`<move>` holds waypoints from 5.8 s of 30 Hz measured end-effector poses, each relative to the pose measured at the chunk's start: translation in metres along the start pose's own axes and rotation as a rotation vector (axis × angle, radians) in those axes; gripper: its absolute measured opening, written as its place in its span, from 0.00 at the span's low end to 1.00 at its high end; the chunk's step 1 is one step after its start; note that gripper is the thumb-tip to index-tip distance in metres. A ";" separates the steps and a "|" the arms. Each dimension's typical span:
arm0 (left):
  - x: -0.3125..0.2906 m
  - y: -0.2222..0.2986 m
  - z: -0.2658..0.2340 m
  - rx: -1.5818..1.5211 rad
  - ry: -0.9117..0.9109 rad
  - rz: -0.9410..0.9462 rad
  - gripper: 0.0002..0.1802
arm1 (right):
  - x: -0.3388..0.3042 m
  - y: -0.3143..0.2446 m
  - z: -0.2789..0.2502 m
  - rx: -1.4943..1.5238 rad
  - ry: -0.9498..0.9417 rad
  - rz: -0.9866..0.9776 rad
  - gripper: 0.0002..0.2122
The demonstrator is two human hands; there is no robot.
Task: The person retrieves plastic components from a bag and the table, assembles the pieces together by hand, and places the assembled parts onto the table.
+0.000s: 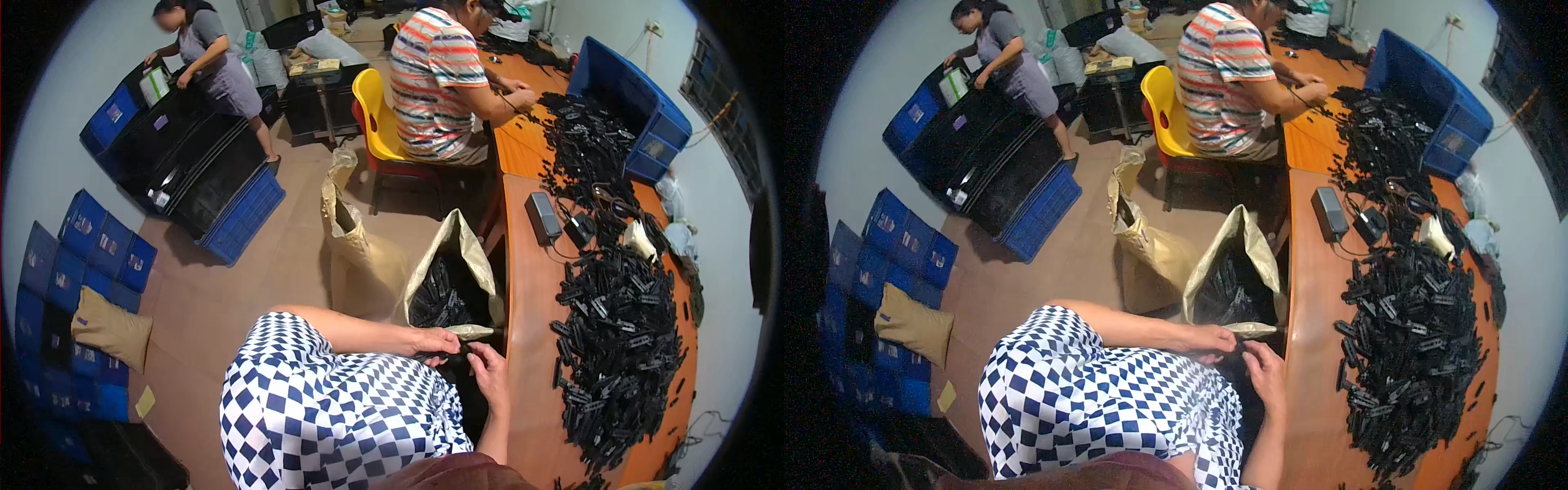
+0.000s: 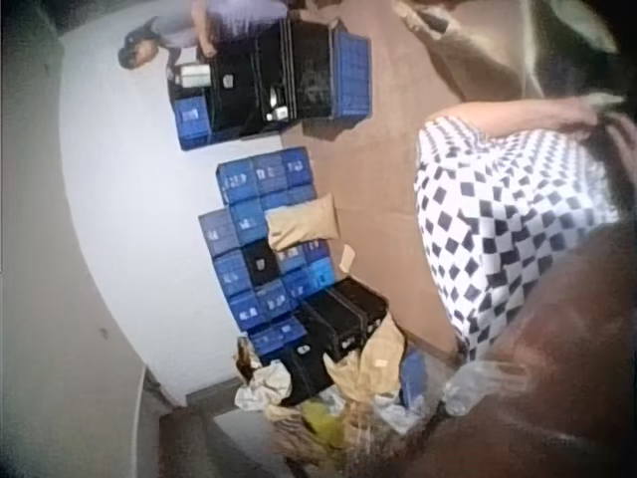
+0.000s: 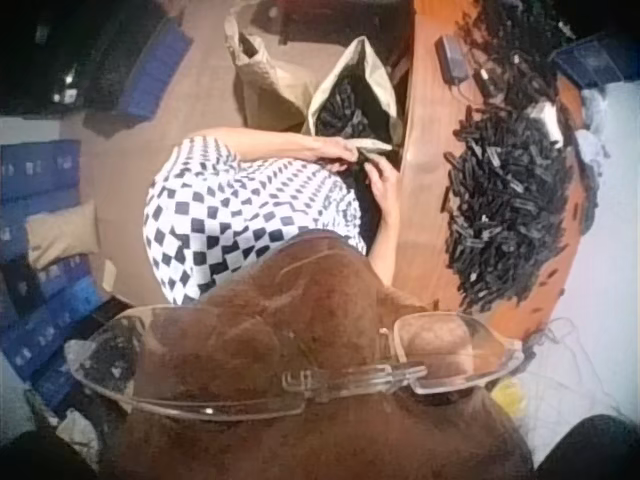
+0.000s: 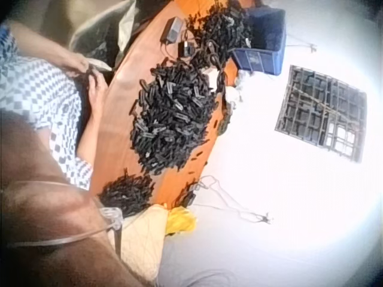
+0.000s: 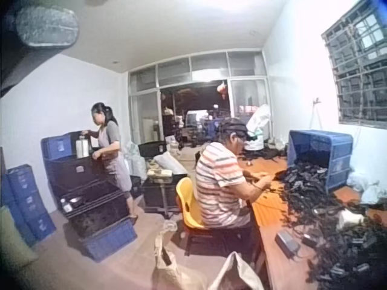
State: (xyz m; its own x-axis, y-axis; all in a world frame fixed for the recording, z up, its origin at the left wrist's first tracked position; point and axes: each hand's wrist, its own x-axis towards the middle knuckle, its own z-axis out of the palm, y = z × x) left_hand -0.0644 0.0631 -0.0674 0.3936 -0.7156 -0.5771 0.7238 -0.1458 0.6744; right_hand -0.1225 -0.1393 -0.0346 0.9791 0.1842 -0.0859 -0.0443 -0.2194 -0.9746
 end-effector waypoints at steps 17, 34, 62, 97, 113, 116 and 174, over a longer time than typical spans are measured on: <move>0.029 0.042 0.001 0.215 0.099 0.117 0.08 | 0.006 -0.015 0.005 -0.328 0.139 -0.169 0.07; -0.002 0.114 0.061 0.636 0.146 0.693 0.17 | 0.033 -0.021 0.005 0.256 0.719 -0.111 0.04; 0.054 0.083 0.090 0.231 -0.068 0.536 0.14 | -0.030 -0.060 -0.017 -0.091 0.825 0.031 0.09; 0.059 0.078 0.012 1.479 0.443 1.156 0.16 | -0.124 0.007 -0.021 -0.211 0.905 0.175 0.12; 0.180 0.113 0.190 1.618 -0.130 0.760 0.20 | -0.297 0.035 -0.173 -1.542 0.771 0.575 0.13; 0.173 0.113 0.180 1.598 -0.196 0.761 0.17 | -0.296 0.032 -0.178 -1.453 0.742 0.468 0.13; 0.102 0.046 0.181 0.232 -0.445 0.372 0.14 | -0.127 -0.016 -0.047 0.159 1.118 0.097 0.14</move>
State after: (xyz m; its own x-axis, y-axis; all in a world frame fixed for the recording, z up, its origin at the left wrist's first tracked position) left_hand -0.0937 -0.1404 -0.0119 0.2860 -0.9556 -0.0709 0.4217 0.0591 0.9048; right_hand -0.2372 -0.2039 0.0019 0.5949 -0.8037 -0.0078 -0.0766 -0.0471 -0.9959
